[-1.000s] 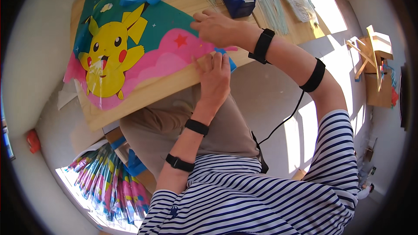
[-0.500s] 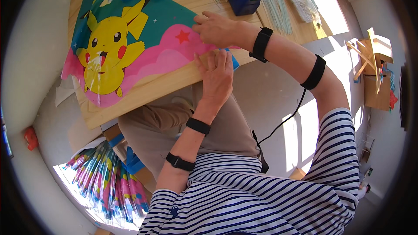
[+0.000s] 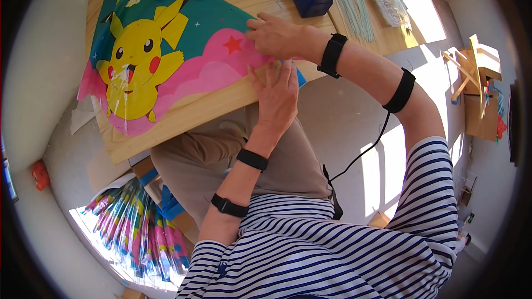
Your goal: Assembling a plastic kite featuring a character design by attaching blue plastic strips and tape.
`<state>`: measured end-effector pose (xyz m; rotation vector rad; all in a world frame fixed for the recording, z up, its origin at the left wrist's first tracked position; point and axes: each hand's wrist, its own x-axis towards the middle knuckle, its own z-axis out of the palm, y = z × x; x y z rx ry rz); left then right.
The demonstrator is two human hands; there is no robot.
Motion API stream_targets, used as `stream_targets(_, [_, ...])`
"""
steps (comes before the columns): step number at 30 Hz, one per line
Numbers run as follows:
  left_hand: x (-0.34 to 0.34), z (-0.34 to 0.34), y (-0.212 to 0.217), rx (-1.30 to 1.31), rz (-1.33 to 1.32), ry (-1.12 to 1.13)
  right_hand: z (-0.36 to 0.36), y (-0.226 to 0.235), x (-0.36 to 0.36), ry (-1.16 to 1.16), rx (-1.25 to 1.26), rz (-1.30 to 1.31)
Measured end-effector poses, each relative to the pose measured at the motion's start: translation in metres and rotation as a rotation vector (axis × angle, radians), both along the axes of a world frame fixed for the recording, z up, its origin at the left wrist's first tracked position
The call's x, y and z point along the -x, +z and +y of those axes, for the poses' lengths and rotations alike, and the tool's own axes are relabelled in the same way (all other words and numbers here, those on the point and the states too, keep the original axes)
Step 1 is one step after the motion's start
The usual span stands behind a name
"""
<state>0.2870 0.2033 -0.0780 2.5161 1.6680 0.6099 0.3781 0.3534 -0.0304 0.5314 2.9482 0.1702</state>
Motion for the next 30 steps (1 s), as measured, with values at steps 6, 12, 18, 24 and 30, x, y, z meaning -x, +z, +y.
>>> stream_targets(6, [0.000,0.003,0.004,0.013,-0.007,-0.016,0.001,-0.006,0.000,-0.028,-0.055,-0.023])
stream_targets(12, [-0.001,0.004,0.006,0.002,0.016,-0.015,0.003,-0.001,0.002,-0.146,-0.117,-0.049])
stream_targets(18, [0.000,0.004,0.007,-0.007,0.044,-0.019,0.020,0.012,0.002,-0.391,-0.139,0.302])
stream_targets(24, [-0.001,0.004,0.004,-0.011,0.066,-0.026,-0.014,0.005,-0.035,-0.901,0.370,0.499])
stream_targets(30, [-0.001,0.005,0.007,0.008,0.042,-0.037,-0.026,-0.030,-0.033,-1.127,0.388,0.540])
